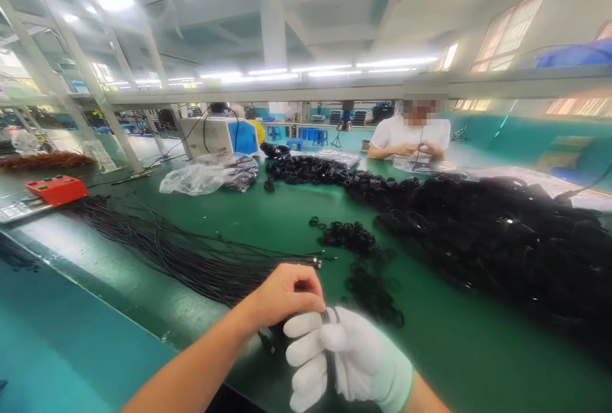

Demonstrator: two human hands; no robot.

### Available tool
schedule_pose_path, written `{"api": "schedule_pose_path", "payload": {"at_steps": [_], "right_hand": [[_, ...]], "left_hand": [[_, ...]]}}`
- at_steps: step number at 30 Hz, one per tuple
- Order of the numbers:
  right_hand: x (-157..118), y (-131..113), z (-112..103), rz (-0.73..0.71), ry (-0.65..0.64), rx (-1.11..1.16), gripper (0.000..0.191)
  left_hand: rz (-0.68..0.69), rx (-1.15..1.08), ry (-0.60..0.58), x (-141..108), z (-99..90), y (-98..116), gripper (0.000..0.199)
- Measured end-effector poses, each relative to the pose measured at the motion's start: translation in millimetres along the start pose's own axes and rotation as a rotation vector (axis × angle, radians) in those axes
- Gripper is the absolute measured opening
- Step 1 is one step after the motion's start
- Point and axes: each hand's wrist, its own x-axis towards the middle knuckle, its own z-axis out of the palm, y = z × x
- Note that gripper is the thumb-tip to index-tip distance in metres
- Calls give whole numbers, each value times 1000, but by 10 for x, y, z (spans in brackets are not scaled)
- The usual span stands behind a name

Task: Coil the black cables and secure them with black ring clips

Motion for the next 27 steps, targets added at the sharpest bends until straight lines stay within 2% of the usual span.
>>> {"api": "schedule_pose_path", "payload": {"at_steps": [3,5,8,11,15,18,20,22,24,27], "right_hand": [[-12,-22,26,-64,45,47,36],[-46,-89,39,-176,110,45,37],[-120,-259,29,-402,276,37,39],[-170,-407,-17,-517,400,10,41],[-148,-419,-74,-545,547,-45,42],[-122,-322,-73,-427,649,-134,42],[-121,-244,-57,-292,560,-200,35],[-120,-167,-45,-165,352,-198,31],[-103,-87,-46,-86,183,-128,34],[-35,32,-50,0,107,28,39]], "left_hand": [[3,104,-100,50,-67,47,12],[32,284,-118,78,-100,-14,15],[57,603,-8,53,-82,-209,25],[55,848,95,-71,72,-343,25],[146,1087,121,-264,389,-231,22],[277,1109,108,-310,446,-41,17],[358,1092,88,-297,336,72,13],[368,1020,56,-275,158,153,15],[293,859,9,-253,-7,179,13],[98,446,-88,-213,-117,79,10]]}}
